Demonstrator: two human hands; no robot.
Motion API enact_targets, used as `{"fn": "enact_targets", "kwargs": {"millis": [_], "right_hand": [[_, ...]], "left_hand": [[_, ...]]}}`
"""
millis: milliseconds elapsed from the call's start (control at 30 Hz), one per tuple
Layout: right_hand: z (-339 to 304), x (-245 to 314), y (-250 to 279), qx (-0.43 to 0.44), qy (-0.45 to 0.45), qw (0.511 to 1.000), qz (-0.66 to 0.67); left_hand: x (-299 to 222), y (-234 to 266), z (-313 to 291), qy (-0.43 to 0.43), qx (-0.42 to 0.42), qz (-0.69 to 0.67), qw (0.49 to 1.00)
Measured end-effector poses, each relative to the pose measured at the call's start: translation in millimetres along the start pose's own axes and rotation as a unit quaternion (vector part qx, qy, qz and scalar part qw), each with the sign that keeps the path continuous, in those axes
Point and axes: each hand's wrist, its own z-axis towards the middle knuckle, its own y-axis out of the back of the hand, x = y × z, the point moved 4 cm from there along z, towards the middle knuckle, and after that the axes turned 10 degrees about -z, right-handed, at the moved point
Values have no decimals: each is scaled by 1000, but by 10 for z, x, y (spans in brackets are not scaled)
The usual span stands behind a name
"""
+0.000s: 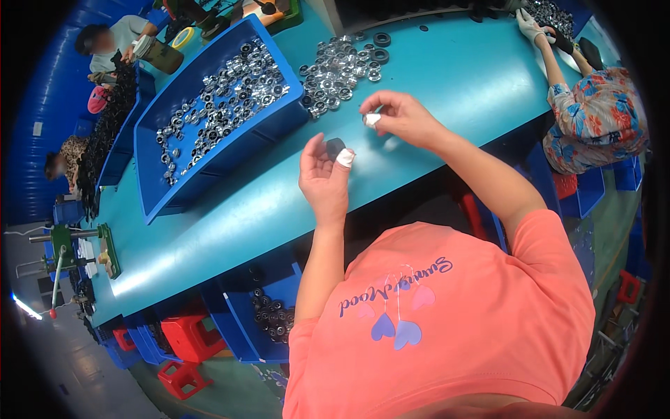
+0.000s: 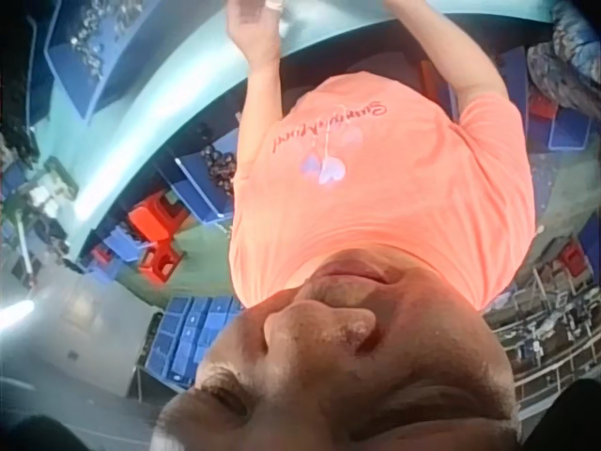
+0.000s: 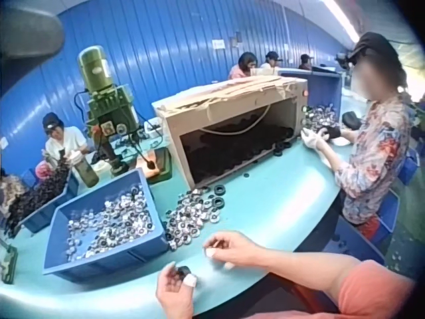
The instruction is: Assembling small bearings and plastic components on a toy factory production line.
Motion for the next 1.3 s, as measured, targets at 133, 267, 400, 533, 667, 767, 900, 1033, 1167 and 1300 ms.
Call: {"fn": "enact_targets", "kwargs": {"millis": [133,267,400,533,667,767,900,1033,1167,1300], "right_hand": [[-227,-84,-97,29,-16,995,93],[-354,-111,-189,36,-17,990,136],[-424,-108,-268,43,-26,986,159],[-477,-9,-308,4,-7,983,185],[-523,105,-302,-42,58,982,177],[-562,200,-296,-31,56,978,199],[-598,257,-272,-11,22,965,260],[-602,217,-254,-20,30,972,230],[-608,224,-277,-45,59,981,178],[-679,457,-267,-119,171,978,-35]], "left_hand": [[33,-48,-27,-10,8,65,998],[31,-56,-34,-41,29,145,988],[-17,-104,-62,-51,33,159,985],[107,-32,-68,97,43,-70,992],[74,-72,-98,202,79,-275,937],[61,-76,-126,224,74,-325,916],[116,-15,-138,235,87,-364,897],[191,26,-160,253,99,-384,883],[92,-98,-183,235,69,-327,913],[118,-87,-174,223,77,-285,929]]}}
